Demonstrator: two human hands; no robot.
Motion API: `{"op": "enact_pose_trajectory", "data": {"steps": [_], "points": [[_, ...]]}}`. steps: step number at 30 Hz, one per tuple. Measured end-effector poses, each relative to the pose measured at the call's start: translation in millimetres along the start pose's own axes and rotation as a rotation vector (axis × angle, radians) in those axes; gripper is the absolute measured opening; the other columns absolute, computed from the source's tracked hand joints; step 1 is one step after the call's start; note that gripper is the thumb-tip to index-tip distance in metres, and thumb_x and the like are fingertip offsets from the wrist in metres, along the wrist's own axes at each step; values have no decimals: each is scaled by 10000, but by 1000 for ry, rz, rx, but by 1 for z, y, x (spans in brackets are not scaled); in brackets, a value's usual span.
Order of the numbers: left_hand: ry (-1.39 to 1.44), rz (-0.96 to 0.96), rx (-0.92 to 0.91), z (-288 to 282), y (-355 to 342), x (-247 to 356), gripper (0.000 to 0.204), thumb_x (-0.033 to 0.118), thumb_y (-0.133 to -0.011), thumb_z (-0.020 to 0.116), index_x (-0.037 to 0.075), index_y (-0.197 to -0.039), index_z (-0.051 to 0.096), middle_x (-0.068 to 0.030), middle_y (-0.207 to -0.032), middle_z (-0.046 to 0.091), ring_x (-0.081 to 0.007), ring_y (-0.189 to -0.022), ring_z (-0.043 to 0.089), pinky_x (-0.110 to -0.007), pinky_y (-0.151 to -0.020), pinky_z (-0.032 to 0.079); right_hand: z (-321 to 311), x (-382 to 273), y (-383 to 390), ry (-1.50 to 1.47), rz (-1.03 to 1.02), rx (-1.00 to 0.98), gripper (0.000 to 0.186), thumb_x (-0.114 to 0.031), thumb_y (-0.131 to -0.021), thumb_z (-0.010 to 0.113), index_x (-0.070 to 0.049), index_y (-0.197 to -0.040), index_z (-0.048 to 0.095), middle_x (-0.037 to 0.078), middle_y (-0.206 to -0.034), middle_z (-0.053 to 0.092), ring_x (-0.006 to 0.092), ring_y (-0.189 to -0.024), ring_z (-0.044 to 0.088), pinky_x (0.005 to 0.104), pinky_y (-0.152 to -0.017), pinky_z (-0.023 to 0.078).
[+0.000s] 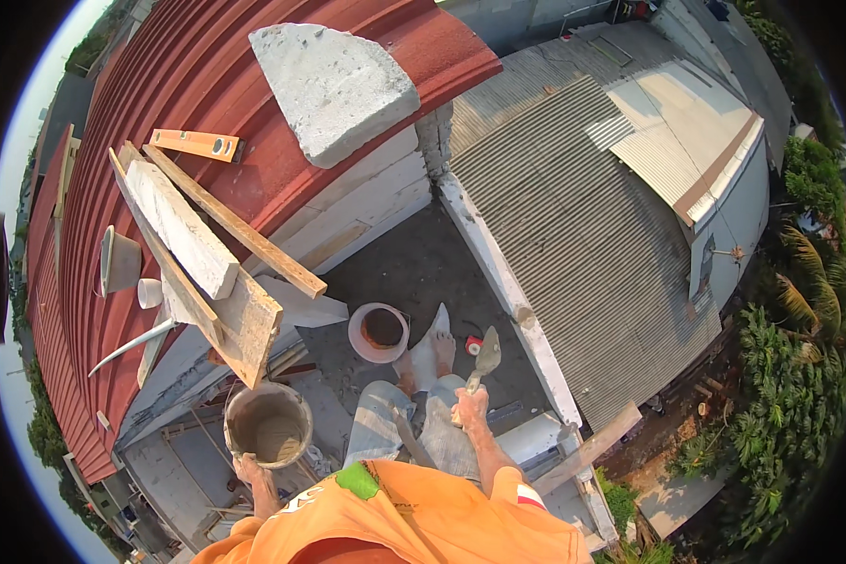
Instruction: The person applies mortar to a wall edge with a trowel, handles stone blocks, and uses a spirit level to check the positioning on top of a roof structure.
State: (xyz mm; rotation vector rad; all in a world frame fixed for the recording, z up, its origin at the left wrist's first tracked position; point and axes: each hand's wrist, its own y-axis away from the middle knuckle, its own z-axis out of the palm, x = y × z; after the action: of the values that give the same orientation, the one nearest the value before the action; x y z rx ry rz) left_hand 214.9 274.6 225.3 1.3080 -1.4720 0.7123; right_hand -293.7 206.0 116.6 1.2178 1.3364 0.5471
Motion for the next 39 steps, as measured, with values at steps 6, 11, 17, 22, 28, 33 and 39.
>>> {"op": "enact_pose_trajectory", "data": {"steps": [6, 11, 17, 22, 28, 33, 39], "points": [[-20, -27, 184, -77, 6, -7, 501, -17, -606, 544, -37, -1105, 581, -87, -915, 599, -227, -780, 590, -361, -697, 494, -75, 3, 37, -97, -13, 179, 275, -92, -809, 642, -7, -976, 440, 106, -689, 537, 201, -424, 558, 351, -340, 487], [-37, -114, 263, -143, 17, -18, 525, 3, -690, 511, -24, -1215, 536, -155, -1036, 610, -277, -818, 620, -375, -718, 536, -143, 37, 58, 115, 39, 301, 324, -86, -784, 651, 55, -1012, 469, 141, -735, 570, 240, -453, 586, 361, -374, 502], [100, -117, 36, -129, 122, 47, 534, 287, -940, 493, 56, -1403, 358, -146, -1252, 528, -250, -1040, 562, -387, -891, 493, -185, 43, 64, 440, 116, 298, 373, -114, -742, 665, 117, -1015, 556, 221, -799, 650, 295, -559, 656, 405, -486, 551], [-164, -377, 390, -170, 106, 6, 513, 154, -840, 549, 21, -1326, 448, -150, -1168, 556, -263, -980, 582, -402, -852, 509, -166, -9, 81, 621, 14, 220, 425, -145, -727, 654, 108, -1053, 553, 243, -836, 655, 303, -585, 669, 418, -521, 564], [-91, -342, 422, -192, 111, -24, 514, 137, -821, 550, 16, -1311, 458, -149, -1155, 559, -266, -970, 585, -402, -843, 512, -141, -59, 74, 714, -119, 109, 471, -136, -714, 679, 48, -1129, 553, 233, -898, 659, 322, -696, 683, 407, -590, 562], [-80, -334, 434, -197, 108, -29, 514, 122, -804, 550, 11, -1299, 467, -149, -1143, 561, -267, -961, 588, -403, -836, 516, -135, -63, 47, 892, -322, 112, 487, -190, -702, 695, 64, -1101, 575, 241, -905, 673, 379, -885, 674, 429, -721, 563], [-89, -315, 412, -191, 91, -27, 515, 105, -784, 551, 5, -1285, 478, -149, -1130, 564, -269, -951, 591, -404, -828, 519, -138, -59, 52, 901, -168, 28, 540, -236, -736, 674, 98, -1136, 533, 313, -1032, 650, 427, -993, 650, 460, -851, 543]]}}
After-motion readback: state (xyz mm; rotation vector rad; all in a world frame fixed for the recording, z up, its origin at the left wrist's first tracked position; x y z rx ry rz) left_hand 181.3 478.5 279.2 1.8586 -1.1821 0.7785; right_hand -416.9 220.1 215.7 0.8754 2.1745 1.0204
